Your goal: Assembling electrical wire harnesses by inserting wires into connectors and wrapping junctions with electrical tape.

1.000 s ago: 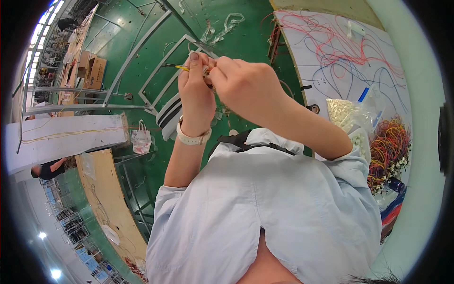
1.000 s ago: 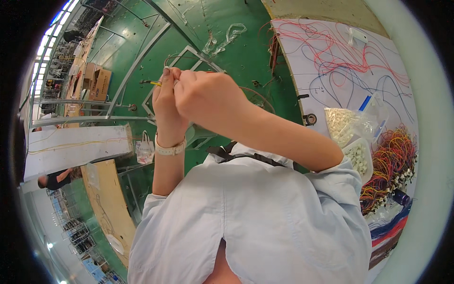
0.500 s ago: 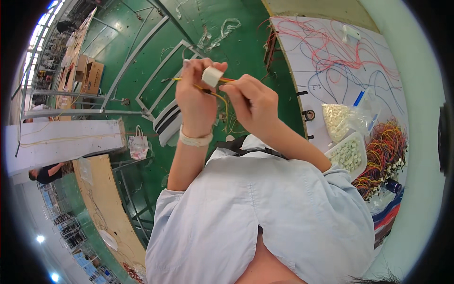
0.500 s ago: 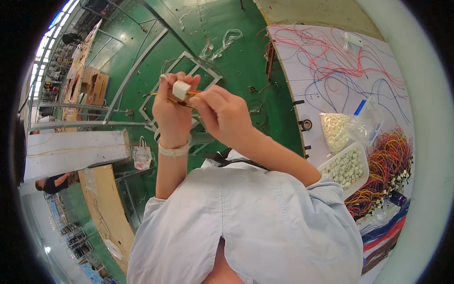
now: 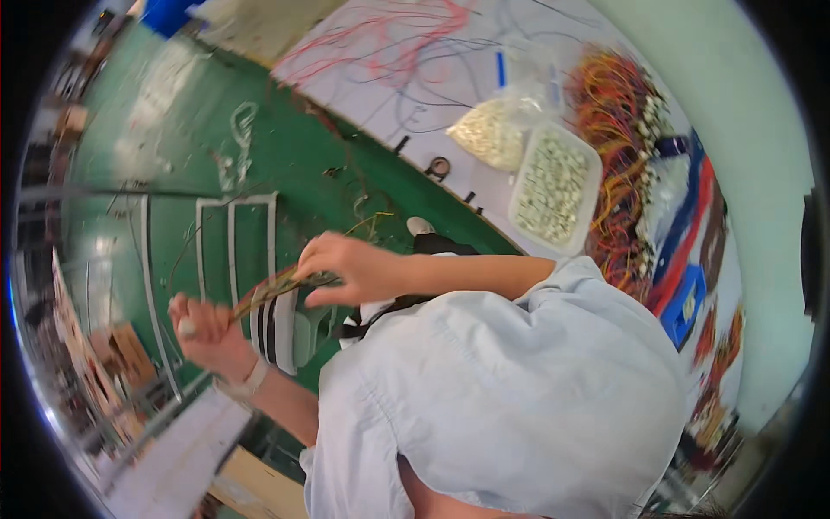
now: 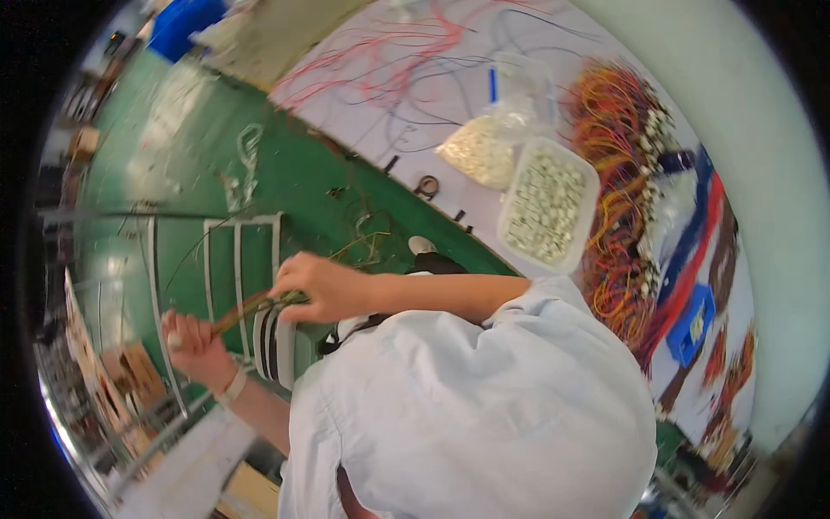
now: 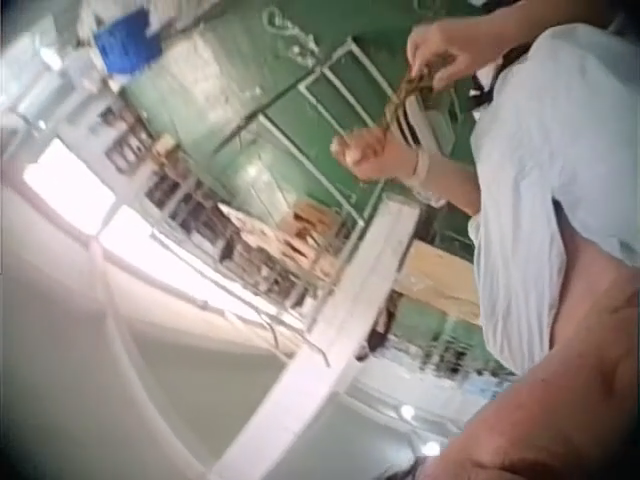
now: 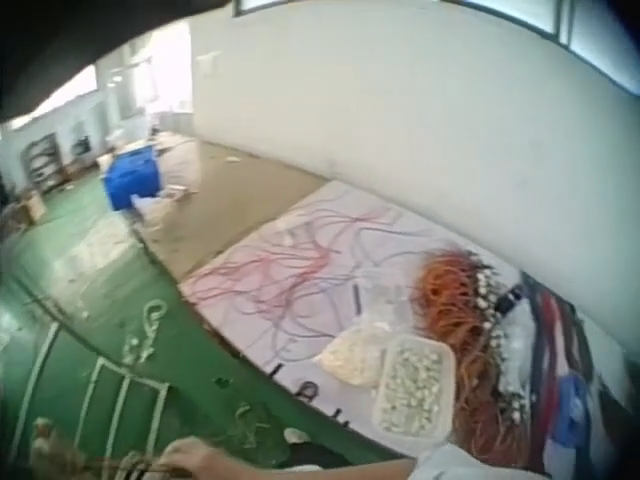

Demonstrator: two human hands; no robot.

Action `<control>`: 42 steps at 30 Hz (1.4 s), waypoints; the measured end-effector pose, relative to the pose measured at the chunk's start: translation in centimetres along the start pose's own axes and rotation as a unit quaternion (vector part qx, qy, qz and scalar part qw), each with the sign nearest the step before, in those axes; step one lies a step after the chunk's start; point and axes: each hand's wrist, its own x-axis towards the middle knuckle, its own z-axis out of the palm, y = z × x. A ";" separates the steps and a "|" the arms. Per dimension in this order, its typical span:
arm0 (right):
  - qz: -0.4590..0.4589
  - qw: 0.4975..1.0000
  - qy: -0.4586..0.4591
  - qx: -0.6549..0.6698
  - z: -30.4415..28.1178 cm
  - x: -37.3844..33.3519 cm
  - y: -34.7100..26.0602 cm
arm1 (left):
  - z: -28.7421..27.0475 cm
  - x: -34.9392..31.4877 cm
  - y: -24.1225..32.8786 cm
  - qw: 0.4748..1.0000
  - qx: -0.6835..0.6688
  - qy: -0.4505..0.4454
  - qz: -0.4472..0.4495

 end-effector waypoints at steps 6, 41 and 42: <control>0.296 0.755 0.473 -0.344 -18.0 -21.0 17.6 | 1.8 -4.3 -1.6 0.798 0.586 0.070 -0.123; 0.317 0.735 0.235 -0.552 -52.3 -13.5 41.7 | 8.9 2.4 -18.1 0.825 0.532 0.116 -0.153; 0.369 0.711 0.283 -0.528 -52.0 -12.6 39.8 | 9.3 2.8 -18.2 0.838 0.505 0.119 -0.168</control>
